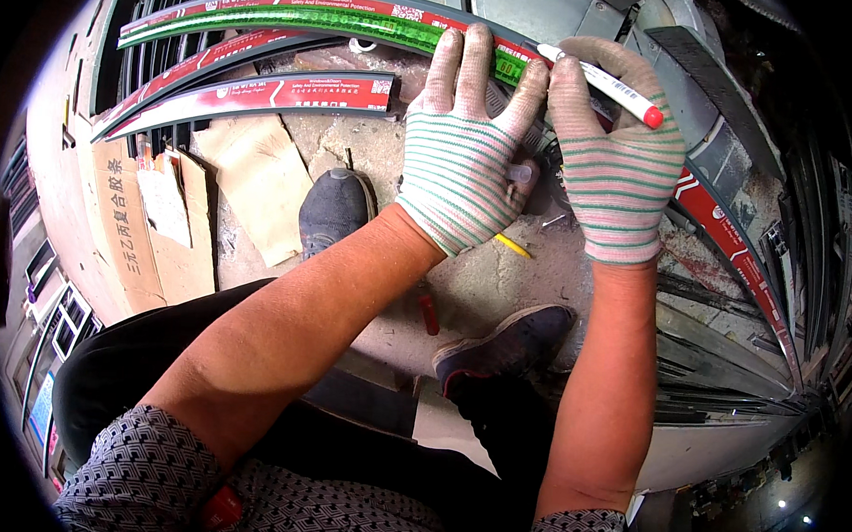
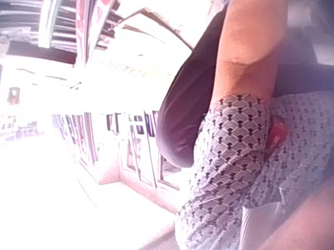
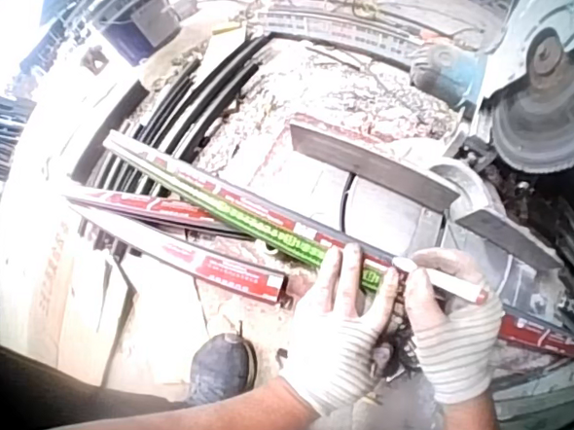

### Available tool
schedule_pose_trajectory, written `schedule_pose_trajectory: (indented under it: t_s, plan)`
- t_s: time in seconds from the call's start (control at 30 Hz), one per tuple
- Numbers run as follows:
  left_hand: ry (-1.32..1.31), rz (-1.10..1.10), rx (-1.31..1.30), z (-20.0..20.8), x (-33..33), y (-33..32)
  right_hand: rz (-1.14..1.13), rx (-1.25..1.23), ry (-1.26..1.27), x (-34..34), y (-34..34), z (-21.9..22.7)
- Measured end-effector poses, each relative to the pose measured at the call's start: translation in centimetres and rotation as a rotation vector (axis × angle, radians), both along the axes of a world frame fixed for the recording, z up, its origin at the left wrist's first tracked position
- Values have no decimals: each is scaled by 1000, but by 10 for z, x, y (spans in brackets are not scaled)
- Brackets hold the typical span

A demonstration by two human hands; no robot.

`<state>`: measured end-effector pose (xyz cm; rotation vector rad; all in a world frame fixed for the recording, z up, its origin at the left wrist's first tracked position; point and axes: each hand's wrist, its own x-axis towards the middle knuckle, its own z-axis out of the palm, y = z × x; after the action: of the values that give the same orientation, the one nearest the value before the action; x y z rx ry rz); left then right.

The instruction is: The person measures and marks long metal profiles using a tape measure and a marker. They then place the profiles on a miter saw and cut them to the marked length. The person handles multiple profiles, repeating the measuring, marking, and cutting process.

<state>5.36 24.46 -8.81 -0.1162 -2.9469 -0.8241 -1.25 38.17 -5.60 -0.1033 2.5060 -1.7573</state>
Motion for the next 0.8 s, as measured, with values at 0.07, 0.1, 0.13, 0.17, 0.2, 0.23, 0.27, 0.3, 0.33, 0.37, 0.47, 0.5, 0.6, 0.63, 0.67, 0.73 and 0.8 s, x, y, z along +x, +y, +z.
schedule_pose_trajectory:
  t_s: [0.07,0.1,0.13,0.17,0.2,0.23,0.27,0.3,0.33,0.37,0.47,0.5,0.6,0.63,0.67,0.73,0.8]
  plan:
    - [4,-2,1,0,0,0,-13,-8,16,0,1,0]
    - [9,-4,6,-1,0,0,-20,-12,33,1,2,0]
    - [15,-6,9,-2,0,0,-26,-16,51,1,2,0]
    - [17,-3,7,-2,0,0,-37,-36,49,3,3,0]
    - [19,-2,5,-2,0,0,-49,-55,47,5,3,2]
    - [22,-1,4,-2,1,1,-62,-75,45,8,4,5]
    - [24,-2,5,-2,1,1,-79,-16,50,11,6,9]
    - [25,-4,6,-2,1,1,-97,44,54,16,8,14]
    - [28,-3,4,-3,1,1,-113,100,58,22,10,20]
    - [31,-3,-2,-4,1,0,-97,93,47,29,14,24]
    - [35,-9,-11,-5,1,1,-225,-140,-37,54,19,33]
    - [30,-10,-17,-5,1,1,-248,-167,-133,63,19,43]
    - [29,-16,-48,-2,1,1,-298,-132,-169,84,29,41]
    - [32,-17,-53,-2,1,1,-316,-169,-173,89,30,37]
    - [35,-19,-57,-2,1,1,-319,-153,-172,92,30,37]
    - [36,-20,-62,-1,1,1,-326,-121,-172,98,27,38]
    - [35,-21,-58,-1,1,1,-289,-112,-181,99,27,37]
